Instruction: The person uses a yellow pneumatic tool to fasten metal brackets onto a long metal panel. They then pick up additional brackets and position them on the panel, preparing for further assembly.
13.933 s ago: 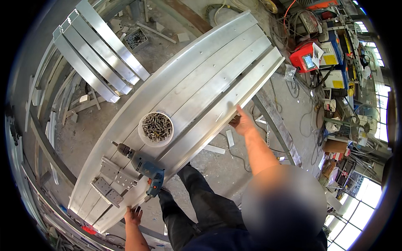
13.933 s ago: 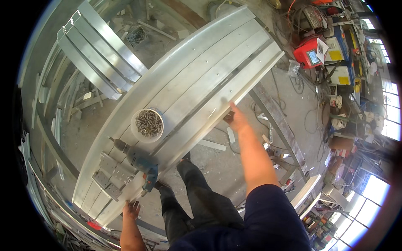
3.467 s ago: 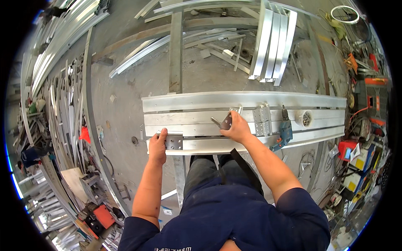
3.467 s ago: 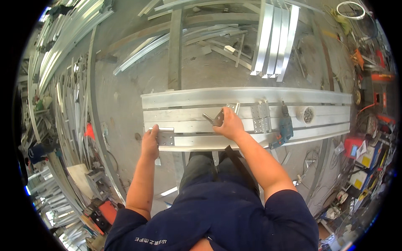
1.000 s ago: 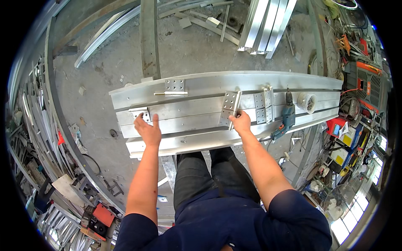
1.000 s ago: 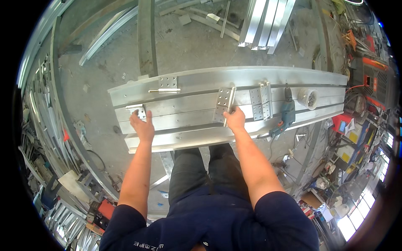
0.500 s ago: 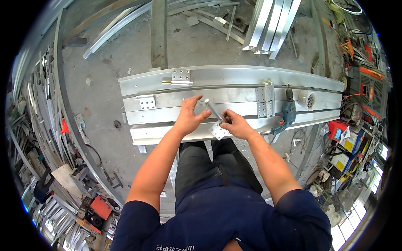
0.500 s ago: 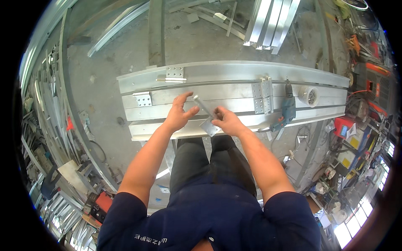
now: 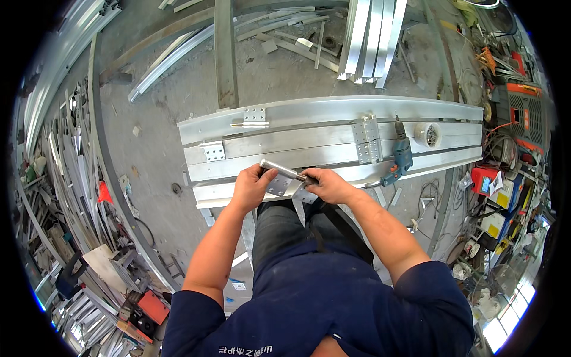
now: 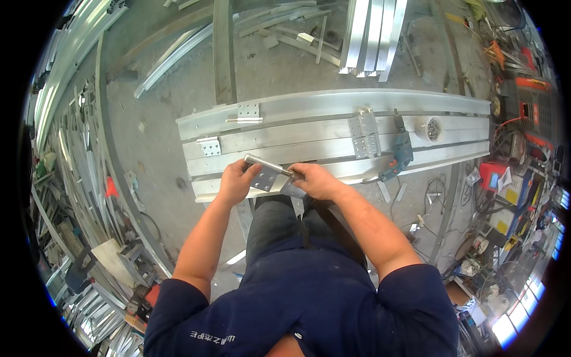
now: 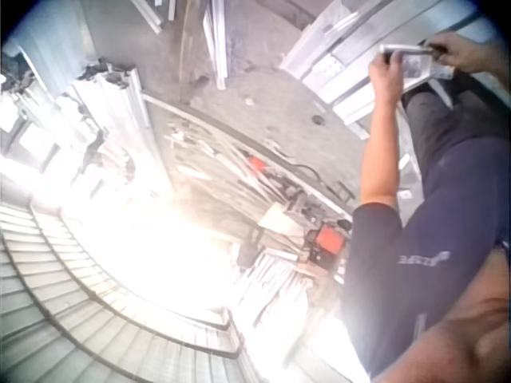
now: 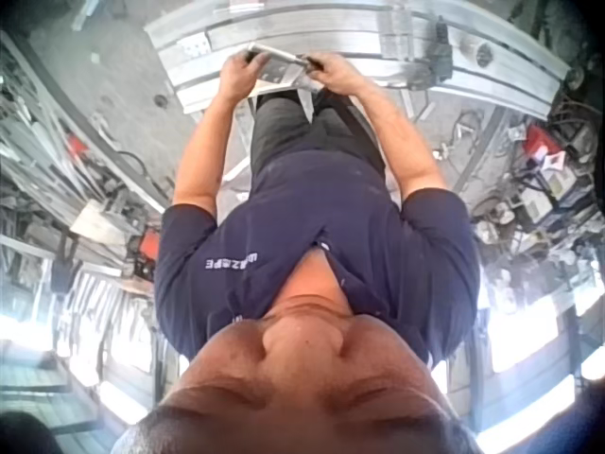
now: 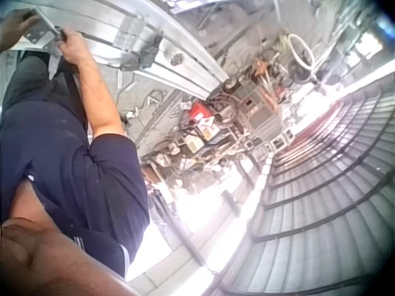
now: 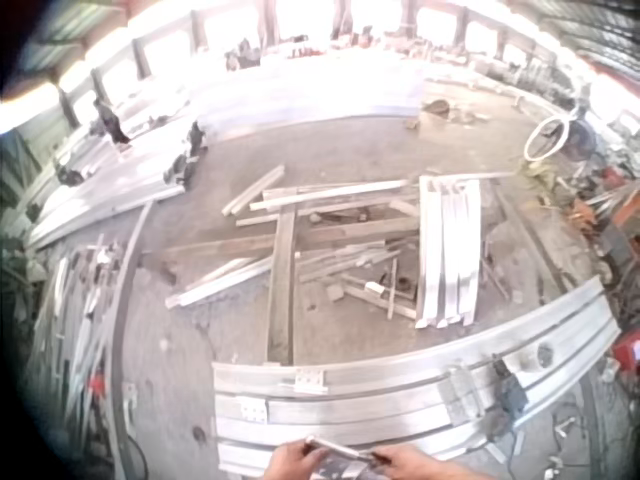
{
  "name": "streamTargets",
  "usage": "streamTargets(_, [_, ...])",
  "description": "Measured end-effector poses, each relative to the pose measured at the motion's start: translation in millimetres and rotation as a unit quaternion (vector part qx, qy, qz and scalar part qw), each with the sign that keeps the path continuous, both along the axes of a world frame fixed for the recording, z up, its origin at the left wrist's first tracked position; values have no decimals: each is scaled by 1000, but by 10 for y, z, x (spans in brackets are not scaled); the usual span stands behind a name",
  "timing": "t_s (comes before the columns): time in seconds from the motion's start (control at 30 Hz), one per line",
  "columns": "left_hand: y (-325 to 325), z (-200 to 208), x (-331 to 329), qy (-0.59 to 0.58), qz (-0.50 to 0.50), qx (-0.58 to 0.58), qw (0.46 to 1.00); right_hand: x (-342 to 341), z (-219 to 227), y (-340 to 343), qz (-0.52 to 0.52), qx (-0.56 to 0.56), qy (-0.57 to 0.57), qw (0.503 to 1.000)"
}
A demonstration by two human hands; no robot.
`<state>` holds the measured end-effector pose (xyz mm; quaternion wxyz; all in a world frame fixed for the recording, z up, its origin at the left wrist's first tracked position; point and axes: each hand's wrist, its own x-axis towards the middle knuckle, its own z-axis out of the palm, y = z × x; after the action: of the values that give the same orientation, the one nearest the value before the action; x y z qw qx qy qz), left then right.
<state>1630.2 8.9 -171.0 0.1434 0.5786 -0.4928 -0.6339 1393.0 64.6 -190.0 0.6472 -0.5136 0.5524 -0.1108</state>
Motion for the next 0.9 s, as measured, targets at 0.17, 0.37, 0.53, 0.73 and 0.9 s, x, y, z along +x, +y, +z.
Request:
streamTargets(0.17, [40,554,-110,-107,-45,-77,990,-56,248,69,9,9,-8,1000])
streamTargets(0.37, [167,1140,-129,-180,-16,-215,960,-158,181,260,-21,-20,-128,991])
streamTargets(0.53, [278,1431,-157,-143,47,-206,967,-306,504,332,-85,34,-260,961])
streamTargets(0.73, [386,1250,-341,-94,33,-148,984,-395,498,546,-131,-3,-315,940])
streamTargets(0.9, [395,1324,-539,-46,4,-149,988,-432,440,702,-179,8,-345,921])
